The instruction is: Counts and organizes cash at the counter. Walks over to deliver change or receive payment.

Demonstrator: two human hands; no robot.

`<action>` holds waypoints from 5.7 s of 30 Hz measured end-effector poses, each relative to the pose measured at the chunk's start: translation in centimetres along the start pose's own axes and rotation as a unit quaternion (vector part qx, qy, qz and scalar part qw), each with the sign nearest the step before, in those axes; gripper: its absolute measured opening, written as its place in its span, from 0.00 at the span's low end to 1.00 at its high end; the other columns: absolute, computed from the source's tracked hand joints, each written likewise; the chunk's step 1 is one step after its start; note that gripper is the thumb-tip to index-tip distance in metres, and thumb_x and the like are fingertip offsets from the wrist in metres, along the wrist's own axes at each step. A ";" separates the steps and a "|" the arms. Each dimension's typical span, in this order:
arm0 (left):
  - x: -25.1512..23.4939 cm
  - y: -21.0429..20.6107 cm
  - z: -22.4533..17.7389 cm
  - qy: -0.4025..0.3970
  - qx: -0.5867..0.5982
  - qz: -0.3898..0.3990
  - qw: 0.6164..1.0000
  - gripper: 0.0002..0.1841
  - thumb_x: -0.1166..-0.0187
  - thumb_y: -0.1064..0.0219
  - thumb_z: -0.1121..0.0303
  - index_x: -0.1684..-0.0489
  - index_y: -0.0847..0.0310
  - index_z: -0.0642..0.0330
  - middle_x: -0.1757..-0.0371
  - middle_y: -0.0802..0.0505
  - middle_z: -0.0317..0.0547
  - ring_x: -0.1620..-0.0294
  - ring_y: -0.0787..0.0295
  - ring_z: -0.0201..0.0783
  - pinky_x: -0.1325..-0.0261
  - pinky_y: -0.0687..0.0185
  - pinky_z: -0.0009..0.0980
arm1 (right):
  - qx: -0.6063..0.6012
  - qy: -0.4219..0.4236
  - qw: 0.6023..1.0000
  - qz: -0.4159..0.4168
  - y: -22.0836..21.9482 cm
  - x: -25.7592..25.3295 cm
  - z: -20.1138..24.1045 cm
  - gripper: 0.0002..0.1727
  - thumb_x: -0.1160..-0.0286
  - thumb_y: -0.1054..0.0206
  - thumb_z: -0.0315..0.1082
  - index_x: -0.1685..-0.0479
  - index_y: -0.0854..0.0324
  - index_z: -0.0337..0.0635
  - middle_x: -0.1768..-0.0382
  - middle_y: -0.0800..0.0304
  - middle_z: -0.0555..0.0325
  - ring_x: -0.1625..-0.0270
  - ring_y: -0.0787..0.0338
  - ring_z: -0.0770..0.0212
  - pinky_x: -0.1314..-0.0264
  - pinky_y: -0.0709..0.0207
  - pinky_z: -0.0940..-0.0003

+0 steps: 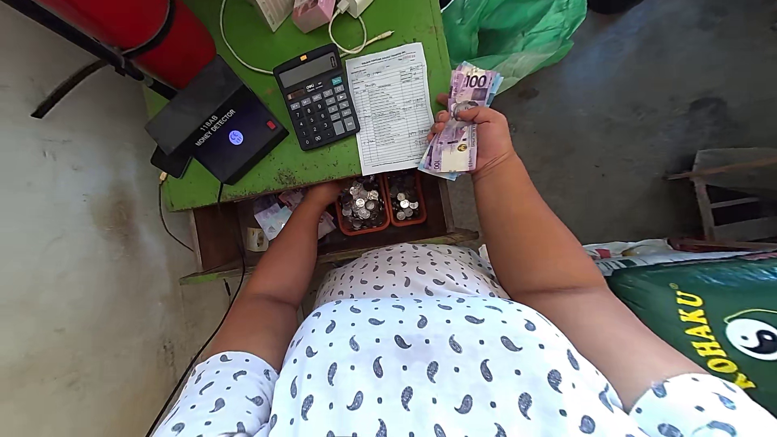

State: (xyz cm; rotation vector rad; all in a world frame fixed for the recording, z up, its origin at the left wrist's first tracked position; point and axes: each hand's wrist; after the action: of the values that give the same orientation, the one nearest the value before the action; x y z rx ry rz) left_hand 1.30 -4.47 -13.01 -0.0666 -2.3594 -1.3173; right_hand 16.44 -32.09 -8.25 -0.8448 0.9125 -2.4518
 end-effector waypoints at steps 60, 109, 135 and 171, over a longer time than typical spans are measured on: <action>3.2 12.0 -2.2 0.241 -0.072 -0.146 0.957 0.29 0.13 0.47 0.65 0.10 0.35 0.45 0.40 0.08 0.61 0.40 0.09 0.62 0.43 0.15 0.62 | 0.005 -0.132 0.987 0.094 -7.6 1.3 2.4 0.22 0.18 0.58 0.38 0.35 0.23 0.45 0.61 0.11 0.51 0.61 0.06 0.56 0.55 0.09 0.58; -8.0 -8.6 -52.8 -0.013 0.488 0.463 0.740 0.12 0.11 0.46 0.62 0.46 0.20 0.58 0.76 0.11 0.41 0.90 0.30 0.21 0.89 0.36 0.15 | -0.266 0.398 0.872 -0.101 21.1 16.6 28.4 0.28 0.16 0.56 0.30 0.16 0.41 0.56 0.57 0.11 0.56 0.58 0.07 0.56 0.51 0.10 0.56; -32.2 -28.2 -115.6 -0.582 -0.296 0.170 0.738 0.33 0.15 0.41 0.74 0.07 0.41 0.52 0.40 0.08 0.64 0.42 0.08 0.65 0.44 0.12 0.61 | -0.248 0.434 0.732 -0.463 60.1 20.7 70.6 0.24 0.06 0.50 0.45 0.25 0.32 0.36 0.41 0.12 0.46 0.43 0.11 0.57 0.40 0.17 0.61; -34.2 -52.5 -155.8 -0.440 -0.138 0.594 0.659 0.17 0.09 0.41 0.61 0.31 0.17 0.57 0.53 0.08 0.43 0.71 0.23 0.28 0.70 0.30 0.27 | -0.311 0.651 0.422 -0.548 88.8 48.5 83.4 0.23 0.04 0.68 0.38 0.40 0.24 0.46 0.64 0.05 0.64 0.62 0.04 0.66 0.56 0.06 0.68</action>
State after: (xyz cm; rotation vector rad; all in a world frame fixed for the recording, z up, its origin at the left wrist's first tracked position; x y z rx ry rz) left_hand 73.38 -155.38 2.02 -2.3212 -1.7604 -0.8869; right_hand 47.89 -159.10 0.70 1.3453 2.4564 -3.7762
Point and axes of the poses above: each hand's wrist, its own x-axis away from the middle knuckle, its own y-axis out of the back of the hand, z = x × y
